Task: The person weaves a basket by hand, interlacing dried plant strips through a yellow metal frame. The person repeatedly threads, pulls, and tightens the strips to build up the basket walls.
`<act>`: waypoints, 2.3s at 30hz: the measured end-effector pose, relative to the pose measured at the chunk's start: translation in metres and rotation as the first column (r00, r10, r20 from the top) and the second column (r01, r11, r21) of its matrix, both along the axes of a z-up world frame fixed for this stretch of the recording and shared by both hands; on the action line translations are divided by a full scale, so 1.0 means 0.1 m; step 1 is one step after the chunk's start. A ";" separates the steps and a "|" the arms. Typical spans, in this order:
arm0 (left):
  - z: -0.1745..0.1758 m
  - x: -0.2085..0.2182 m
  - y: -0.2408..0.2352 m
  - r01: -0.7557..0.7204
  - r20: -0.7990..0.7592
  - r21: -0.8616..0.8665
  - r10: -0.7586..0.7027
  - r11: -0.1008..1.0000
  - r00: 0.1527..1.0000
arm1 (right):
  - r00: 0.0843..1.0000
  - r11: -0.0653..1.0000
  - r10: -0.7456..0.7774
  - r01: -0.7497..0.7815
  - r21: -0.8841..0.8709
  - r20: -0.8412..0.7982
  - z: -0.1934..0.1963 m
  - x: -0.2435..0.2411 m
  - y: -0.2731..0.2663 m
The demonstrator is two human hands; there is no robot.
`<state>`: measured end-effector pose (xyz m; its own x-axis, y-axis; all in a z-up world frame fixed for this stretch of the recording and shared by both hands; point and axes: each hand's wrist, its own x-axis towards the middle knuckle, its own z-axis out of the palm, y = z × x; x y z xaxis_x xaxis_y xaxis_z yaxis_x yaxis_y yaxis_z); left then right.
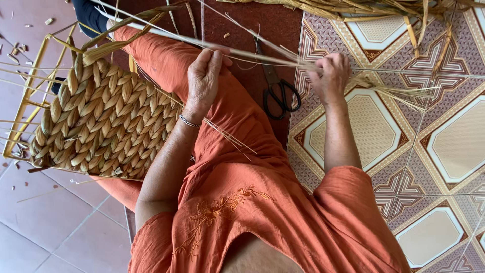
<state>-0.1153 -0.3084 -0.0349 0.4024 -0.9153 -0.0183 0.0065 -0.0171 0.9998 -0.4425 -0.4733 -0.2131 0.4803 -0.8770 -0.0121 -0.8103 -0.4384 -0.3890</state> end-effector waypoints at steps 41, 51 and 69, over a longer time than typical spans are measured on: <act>1.06 0.48 -0.14 -0.302 -0.138 -0.433 0.268 0.849 0.953 | 0.763 0.970 0.196 -0.056 -0.238 0.616 1.59 0.94 0.22; 1.28 1.61 0.63 -0.539 -0.185 -0.604 0.555 0.587 0.811 | 0.809 0.894 0.327 -0.098 -0.436 0.488 1.43 0.97 0.01; 1.24 2.04 1.60 -0.596 -0.121 -0.650 0.710 0.471 0.693 | 0.665 0.990 0.036 -0.126 0.064 0.746 1.92 1.07 -0.03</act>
